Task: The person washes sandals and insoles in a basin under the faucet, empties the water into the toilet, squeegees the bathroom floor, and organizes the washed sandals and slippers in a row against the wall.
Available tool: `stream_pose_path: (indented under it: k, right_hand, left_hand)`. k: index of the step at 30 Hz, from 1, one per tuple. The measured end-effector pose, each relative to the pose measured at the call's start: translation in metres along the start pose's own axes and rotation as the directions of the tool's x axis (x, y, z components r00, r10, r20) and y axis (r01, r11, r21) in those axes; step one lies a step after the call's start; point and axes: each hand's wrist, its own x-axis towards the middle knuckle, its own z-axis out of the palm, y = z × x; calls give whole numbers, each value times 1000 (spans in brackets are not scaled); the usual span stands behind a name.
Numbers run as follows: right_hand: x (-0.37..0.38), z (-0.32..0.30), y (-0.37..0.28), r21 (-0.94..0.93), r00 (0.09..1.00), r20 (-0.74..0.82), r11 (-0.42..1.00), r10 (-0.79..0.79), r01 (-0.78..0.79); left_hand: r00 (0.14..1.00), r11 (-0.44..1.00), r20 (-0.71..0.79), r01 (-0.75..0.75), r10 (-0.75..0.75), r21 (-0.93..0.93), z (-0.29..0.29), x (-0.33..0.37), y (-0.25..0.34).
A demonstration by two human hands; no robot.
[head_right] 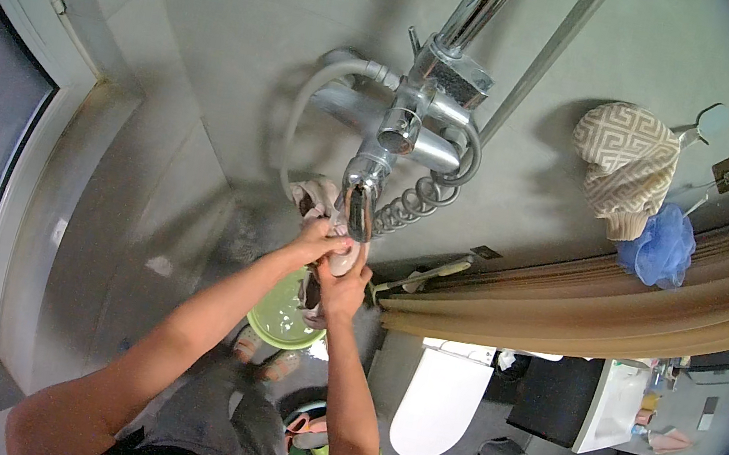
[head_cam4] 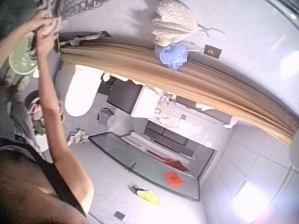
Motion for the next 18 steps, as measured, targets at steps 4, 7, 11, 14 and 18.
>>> stream_pose_path:
  k: [4,7,11,14,18]
  right_hand:
    - [1,0,-3,70,999,-20,997,-29,31]
    - [-3,16,-26,145,997,43,988,-66,59]
    - [6,4,-3,124,999,8,992,-37,36]
    - [11,-13,-6,92,998,45,995,-31,27]
    - [13,10,-6,140,991,23,982,-131,127]
  left_hand:
    - [975,992,-210,49,-73,-119,11,9,8]
    - [893,998,-449,13,15,59,-24,22,-17]
    - [943,944,-332,95,16,316,-3,13,-6]
    - [993,997,-120,3,-12,-75,-18,4,-12]
    - [975,997,-211,-61,68,40,-27,5,-7]
